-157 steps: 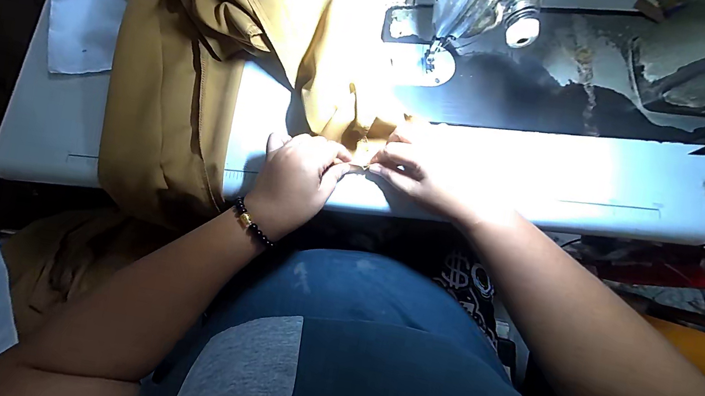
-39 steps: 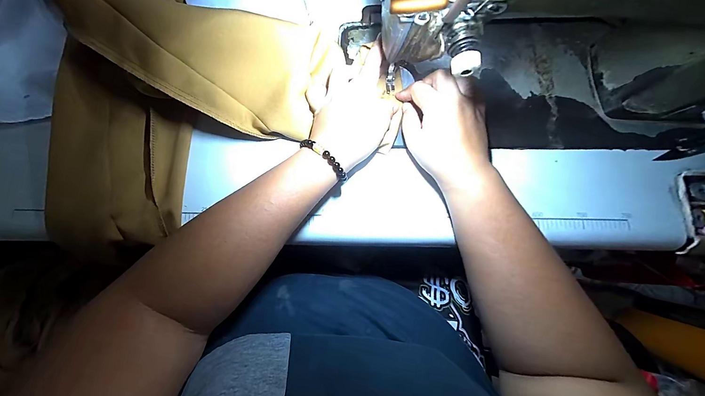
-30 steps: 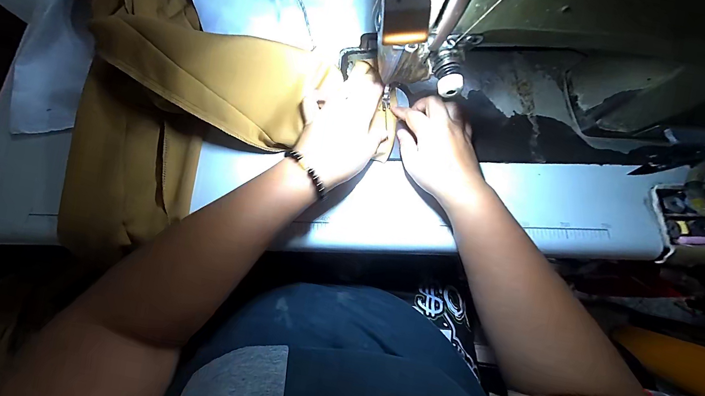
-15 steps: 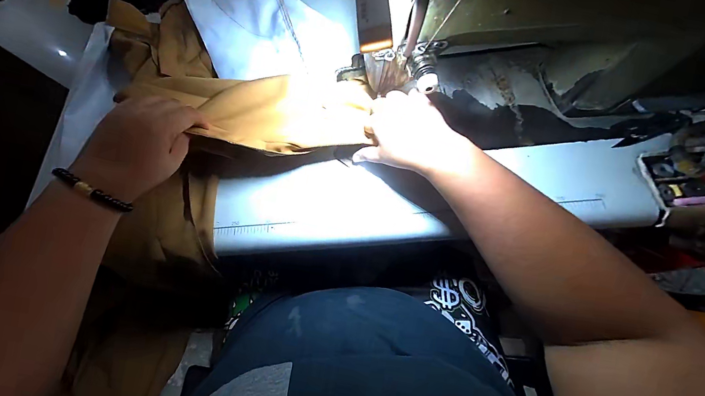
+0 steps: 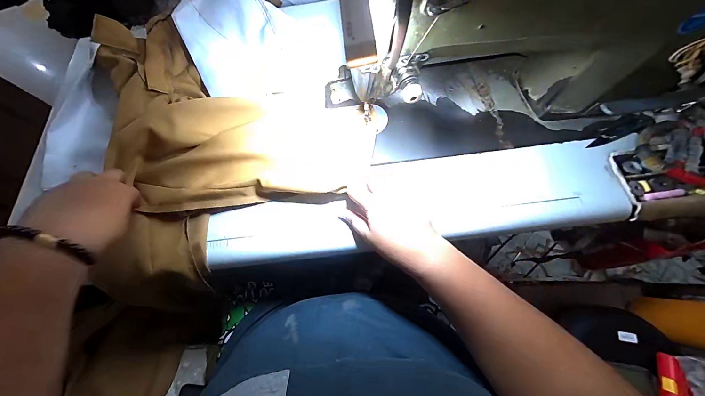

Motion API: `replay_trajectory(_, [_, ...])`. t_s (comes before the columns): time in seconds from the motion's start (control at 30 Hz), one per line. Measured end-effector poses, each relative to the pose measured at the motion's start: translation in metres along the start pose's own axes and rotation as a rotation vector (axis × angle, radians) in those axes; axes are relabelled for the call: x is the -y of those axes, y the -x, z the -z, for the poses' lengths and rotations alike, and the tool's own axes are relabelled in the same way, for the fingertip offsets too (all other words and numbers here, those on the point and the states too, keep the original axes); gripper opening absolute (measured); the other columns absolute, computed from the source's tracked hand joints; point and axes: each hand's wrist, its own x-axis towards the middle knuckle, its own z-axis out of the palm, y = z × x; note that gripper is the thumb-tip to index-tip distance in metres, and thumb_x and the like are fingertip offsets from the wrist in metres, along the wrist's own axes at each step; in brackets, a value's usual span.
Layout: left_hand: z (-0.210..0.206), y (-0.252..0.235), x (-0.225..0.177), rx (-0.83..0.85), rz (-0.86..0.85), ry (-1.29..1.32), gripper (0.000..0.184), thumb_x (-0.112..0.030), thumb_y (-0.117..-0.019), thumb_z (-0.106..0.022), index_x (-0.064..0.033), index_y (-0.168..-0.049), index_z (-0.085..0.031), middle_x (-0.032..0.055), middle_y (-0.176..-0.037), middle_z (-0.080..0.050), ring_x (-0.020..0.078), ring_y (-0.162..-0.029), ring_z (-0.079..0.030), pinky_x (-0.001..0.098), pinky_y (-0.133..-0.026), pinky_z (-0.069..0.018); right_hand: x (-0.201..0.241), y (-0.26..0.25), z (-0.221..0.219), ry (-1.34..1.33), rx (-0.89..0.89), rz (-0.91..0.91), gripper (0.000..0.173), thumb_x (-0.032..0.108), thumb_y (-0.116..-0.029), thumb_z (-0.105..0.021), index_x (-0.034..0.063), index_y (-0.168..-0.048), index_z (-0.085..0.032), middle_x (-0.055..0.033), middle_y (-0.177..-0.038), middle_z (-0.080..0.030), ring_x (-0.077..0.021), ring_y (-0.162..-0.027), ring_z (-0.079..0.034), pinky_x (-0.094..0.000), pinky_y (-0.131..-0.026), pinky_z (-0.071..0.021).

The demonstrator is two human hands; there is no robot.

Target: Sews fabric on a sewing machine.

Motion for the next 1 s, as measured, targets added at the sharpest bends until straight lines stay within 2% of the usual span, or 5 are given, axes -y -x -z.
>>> replay_trajectory(0.17, [0.033,-0.023,-0.148,-0.450,-0.574,0.291,0.017,-0.006,-0.0962,-0.061,-0.0004,-0.108,-0.072,0.0217,-0.093,-0.071,0.0409,-0.087,-0.071,0.0603,-0.074,-0.0551,0.000,-0.012,0.031,0.099,0.149,0.051,0.026,0.026,-0.1043,-0.056,0.0106,-0.117,-0.073,-0.0164,-0.110,-0.069,-0.0356,-0.105,-0.067,-0.0534,-0.085,-0.0536])
replay_trajectory(0.3, [0.010,-0.093,-0.230,-0.469,-0.878,0.475,0.026,-0.018,-0.1007,-0.054,-0.0022,-0.115,-0.069,0.0191,-0.115,-0.069,0.0363,-0.114,-0.065,0.0574,-0.096,-0.0490,-0.009,-0.010,0.067,0.342,0.211,0.061,0.025,0.028,-0.1052,-0.056,0.0113,-0.105,-0.074,-0.0152,-0.105,-0.066,-0.0351,-0.104,-0.064,-0.0505,-0.081,-0.0494])
replay_trajectory(0.4, [-0.001,-0.089,-0.237,-0.383,-0.781,0.427,0.038,-0.033,-0.1049,-0.049,-0.0106,-0.129,-0.067,0.0197,-0.142,-0.059,0.0396,-0.139,-0.048,0.0618,-0.111,-0.0361,-0.029,0.003,0.062,0.317,0.149,0.110,0.020,0.026,-0.1024,-0.060,0.0145,-0.108,-0.075,-0.0125,-0.105,-0.068,-0.0341,-0.104,-0.064,-0.0499,-0.080,-0.0510])
replay_trajectory(0.57, [-0.020,-0.075,-0.219,-0.422,-0.755,0.602,0.032,-0.028,-0.1072,-0.050,-0.0178,-0.129,-0.071,0.0115,-0.121,-0.072,0.0311,-0.112,-0.068,0.0563,-0.094,-0.0515,-0.054,0.015,0.040,-0.277,-0.287,-0.086,0.033,0.017,-0.1018,-0.052,0.0078,-0.129,-0.070,-0.0129,-0.112,-0.071,-0.0210,-0.098,-0.068,-0.0413,-0.087,-0.0556])
replay_trajectory(1.0, [-0.031,-0.080,-0.221,-0.586,-0.965,0.609,0.038,-0.008,-0.0922,-0.054,-0.0091,-0.125,-0.073,0.0125,-0.125,-0.067,0.0286,-0.114,-0.064,0.0524,-0.095,-0.0498,-0.020,-0.012,0.021,-0.116,-0.197,-0.303,0.022,0.019,-0.0959,-0.061,-0.0012,-0.088,-0.066,-0.0178,-0.084,-0.067,-0.0351,-0.081,-0.069,-0.0551,-0.067,-0.0536])
